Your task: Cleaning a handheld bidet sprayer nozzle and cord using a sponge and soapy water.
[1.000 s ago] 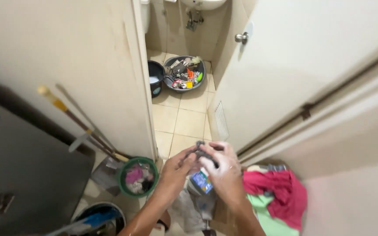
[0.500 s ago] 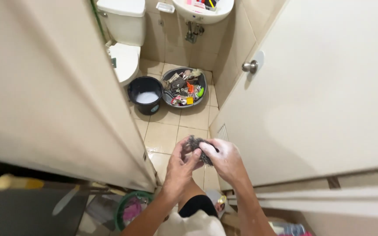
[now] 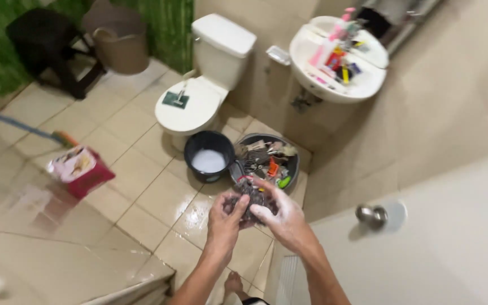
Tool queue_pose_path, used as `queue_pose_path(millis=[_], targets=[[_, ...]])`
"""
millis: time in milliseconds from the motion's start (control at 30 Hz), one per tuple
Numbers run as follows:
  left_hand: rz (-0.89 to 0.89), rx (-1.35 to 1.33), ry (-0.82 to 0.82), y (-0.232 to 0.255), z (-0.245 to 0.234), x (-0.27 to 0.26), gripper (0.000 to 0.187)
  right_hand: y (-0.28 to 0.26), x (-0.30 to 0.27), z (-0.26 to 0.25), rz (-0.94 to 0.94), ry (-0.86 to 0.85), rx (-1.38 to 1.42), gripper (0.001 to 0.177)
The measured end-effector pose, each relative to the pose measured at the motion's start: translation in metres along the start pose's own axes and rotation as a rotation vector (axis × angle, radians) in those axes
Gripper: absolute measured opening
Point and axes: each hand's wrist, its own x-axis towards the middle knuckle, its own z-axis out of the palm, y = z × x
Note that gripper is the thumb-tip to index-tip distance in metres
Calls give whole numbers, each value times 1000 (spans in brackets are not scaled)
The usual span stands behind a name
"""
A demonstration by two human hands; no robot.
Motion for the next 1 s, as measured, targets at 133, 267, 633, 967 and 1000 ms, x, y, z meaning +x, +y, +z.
queue_pose_path(millis=[133, 267, 633, 967, 1000], targets=[[66, 15, 33, 4, 32, 57, 31, 15, 62, -38, -207, -130, -34, 57], [48, 34, 16, 16, 48, 120, 30, 24, 127, -47, -343, -104, -252, 55], [-63, 173, -241, 120, 29, 320, 36, 25, 335, -22, -139, -18, -169, 47], [-99, 214, -187, 158, -4, 512, 37, 51, 547, 20, -6, -30, -17, 41], [-85, 219, -179, 162, -8, 528, 37, 52, 563, 23, -65, -26, 3, 40]])
